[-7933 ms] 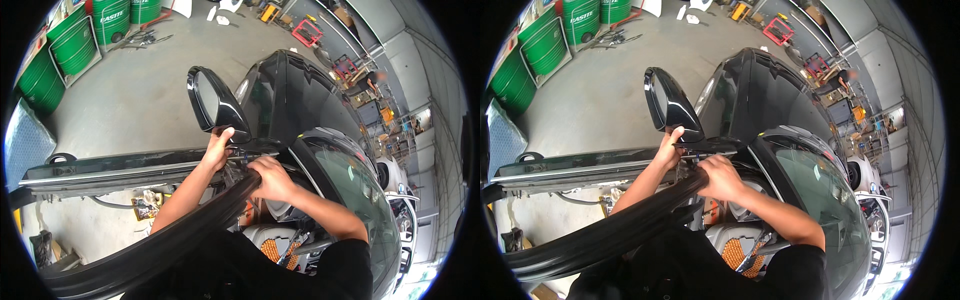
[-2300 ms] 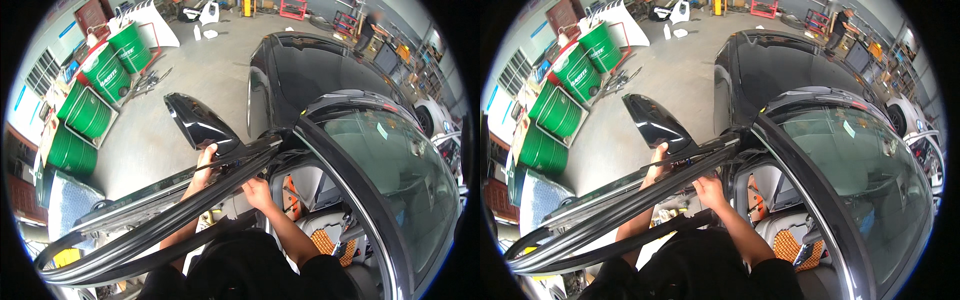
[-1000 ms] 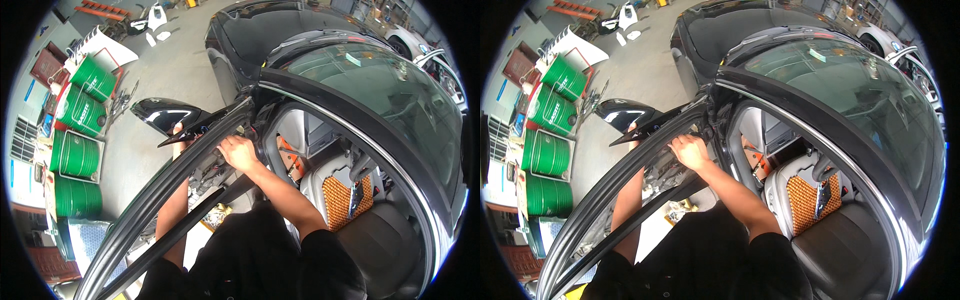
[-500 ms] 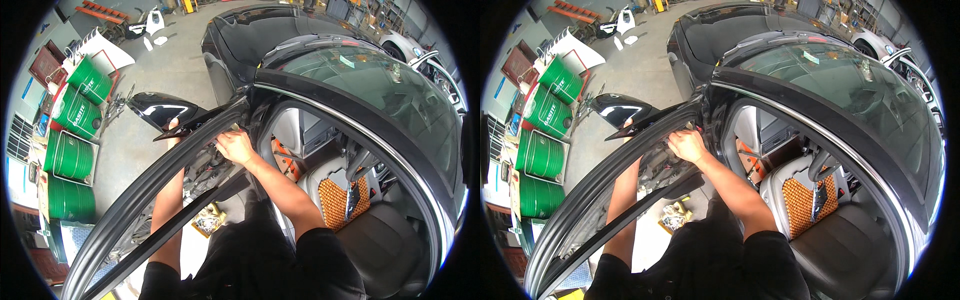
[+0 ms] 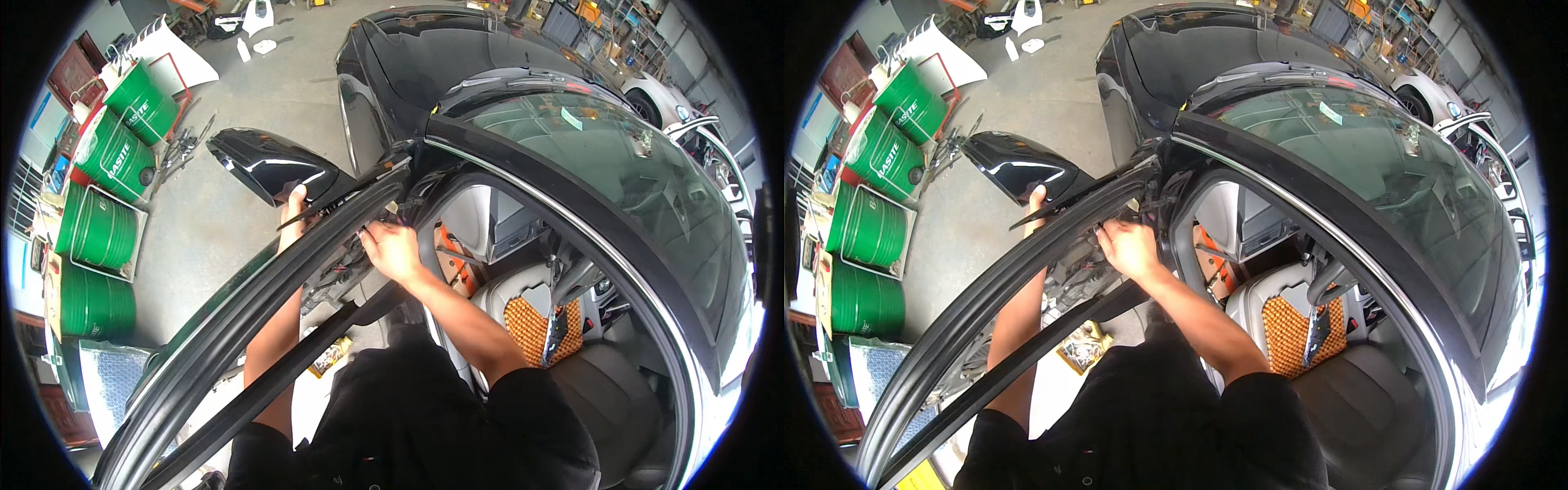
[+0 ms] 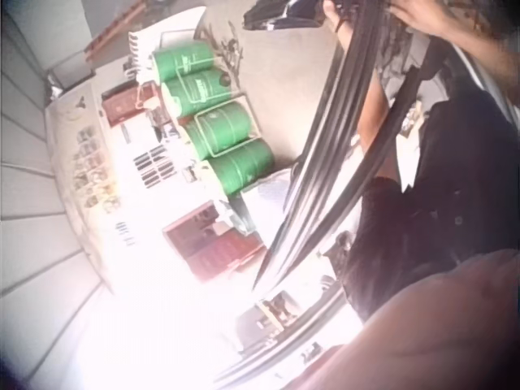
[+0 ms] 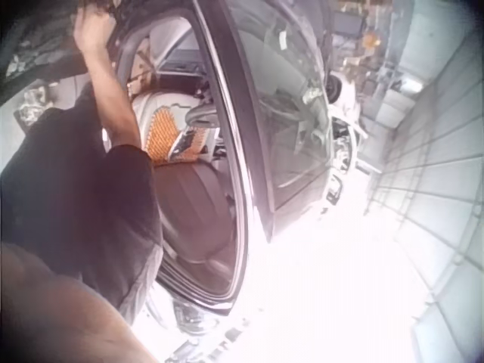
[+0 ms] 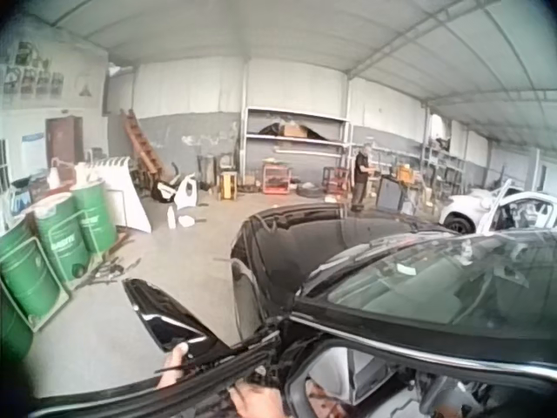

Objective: The person removes a car side mirror from a workbench, walks to a black sedan, and installs the mirror onto the driver's door. They align the mirror housing, connect the wiring harness, and secure the mirror in place.

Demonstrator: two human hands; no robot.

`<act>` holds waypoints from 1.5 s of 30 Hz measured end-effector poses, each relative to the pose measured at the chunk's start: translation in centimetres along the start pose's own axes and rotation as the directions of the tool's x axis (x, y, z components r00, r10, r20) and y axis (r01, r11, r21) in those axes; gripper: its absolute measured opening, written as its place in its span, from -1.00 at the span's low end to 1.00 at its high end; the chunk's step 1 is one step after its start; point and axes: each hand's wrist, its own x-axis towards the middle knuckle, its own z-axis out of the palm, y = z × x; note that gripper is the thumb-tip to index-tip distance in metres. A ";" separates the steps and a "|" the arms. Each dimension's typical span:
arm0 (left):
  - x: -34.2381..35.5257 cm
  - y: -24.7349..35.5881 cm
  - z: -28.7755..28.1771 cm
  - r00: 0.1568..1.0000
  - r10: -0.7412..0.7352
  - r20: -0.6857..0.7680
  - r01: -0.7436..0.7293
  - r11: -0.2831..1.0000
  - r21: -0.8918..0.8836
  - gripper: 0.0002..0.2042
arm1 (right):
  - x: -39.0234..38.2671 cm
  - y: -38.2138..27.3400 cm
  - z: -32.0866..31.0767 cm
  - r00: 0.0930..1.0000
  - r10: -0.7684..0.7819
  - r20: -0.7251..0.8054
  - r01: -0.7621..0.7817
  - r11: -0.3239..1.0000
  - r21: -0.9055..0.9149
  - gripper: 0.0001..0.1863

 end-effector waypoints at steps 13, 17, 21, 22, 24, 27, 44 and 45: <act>-1.2 1.7 1.7 0.945 -0.172 0.279 0.253 0.923 -0.289 -0.37 | 0.7 0.6 0.4 0.724 0.369 0.582 -0.688 0.438 0.579 -0.58; -0.8 1.5 1.5 0.961 -0.152 0.233 0.222 0.924 -0.313 -0.35 | 0.5 0.5 0.7 0.748 0.357 0.560 -0.663 0.350 0.662 -0.73; -1.9 1.8 1.7 0.961 -0.142 0.239 0.209 0.935 -0.286 -0.44 | -0.1 1.2 1.5 0.880 0.288 0.378 -0.473 0.614 0.632 -0.67; -0.1 0.1 0.4 0.979 -0.122 0.165 0.175 0.916 -0.361 -0.50 | 0.1 0.8 1.6 0.899 0.286 0.333 -0.438 0.640 0.631 -0.67; 1.0 -1.3 0.3 0.978 -0.094 0.184 0.147 0.943 -0.300 -0.39 | -0.4 1.2 1.6 0.899 0.320 0.299 -0.437 0.619 0.652 -0.69; 2.2 -1.9 -1.3 0.952 -0.170 0.255 0.255 0.900 -0.352 -0.39 | -1.0 2.2 3.7 0.929 0.307 0.205 -0.365 0.687 0.628 -0.72; -0.8 0.8 1.2 0.974 0.006 0.226 0.066 0.949 -0.309 -0.44 | -1.3 -3.4 1.6 0.882 0.470 -0.030 -0.438 0.842 0.314 -0.67; -0.7 1.4 1.7 0.976 0.007 0.219 0.068 0.941 -0.332 -0.45 | -1.2 -2.9 1.6 0.898 0.439 -0.028 -0.415 0.865 0.282 -0.68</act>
